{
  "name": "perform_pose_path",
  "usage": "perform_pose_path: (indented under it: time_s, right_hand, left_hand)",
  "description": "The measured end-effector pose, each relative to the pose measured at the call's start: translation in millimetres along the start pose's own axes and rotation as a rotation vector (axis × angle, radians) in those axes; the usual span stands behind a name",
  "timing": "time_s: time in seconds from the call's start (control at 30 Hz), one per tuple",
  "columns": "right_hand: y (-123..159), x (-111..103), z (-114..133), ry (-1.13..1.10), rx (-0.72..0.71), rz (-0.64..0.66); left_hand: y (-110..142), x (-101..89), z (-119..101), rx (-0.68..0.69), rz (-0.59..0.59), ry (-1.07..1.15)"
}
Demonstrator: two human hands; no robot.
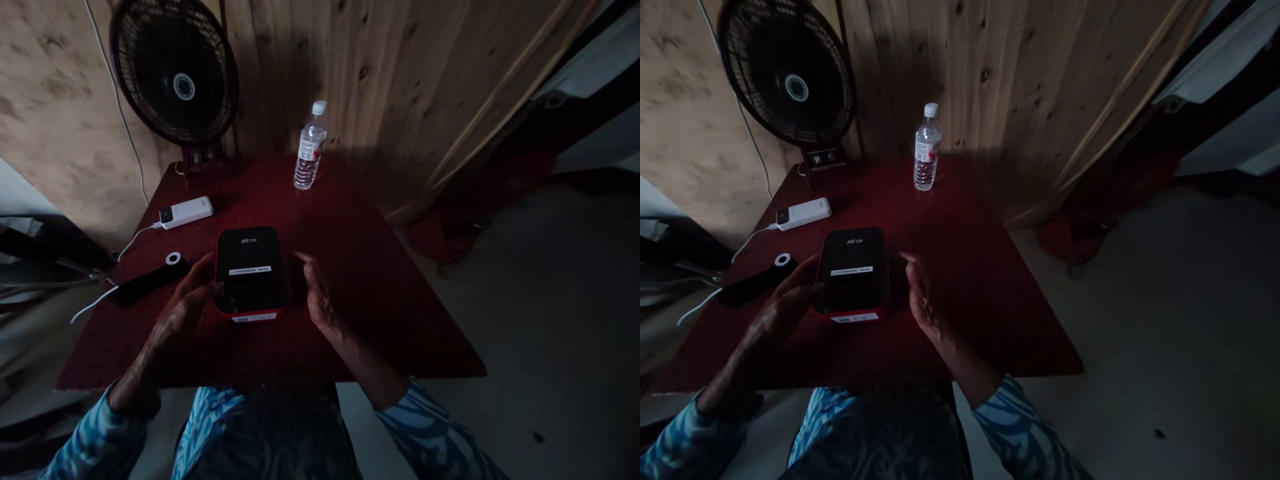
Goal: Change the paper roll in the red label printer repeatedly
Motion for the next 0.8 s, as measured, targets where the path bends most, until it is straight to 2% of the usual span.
perform_pose_path:
  time_s: [0.2,0.43,0.57,0.8]
  right_hand:
    - [-1,9,-6,-0.078,0.071,0.045]
    - [-4,7,2,-0.080,0.064,0.106]
    - [-5,11,-1,-0.107,0.152,0.093]
    - [-4,10,1,-0.042,0.153,0.101]
  left_hand:
    - [-9,5.4,15,-0.056,0.039,0.187]
    - [-10,9.4,14,-0.071,0.027,0.244]
    - [-7,9.8,11,-0.058,-0.006,0.211]
    - [-2,7.8,12,-0.062,-0.052,0.155]
Point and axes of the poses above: each hand's wrist, its own y-axis away from the middle knuckle, its own x-axis out of the palm, z = x × y, the point moved 5 cm from there along -y, towards the middle knuckle
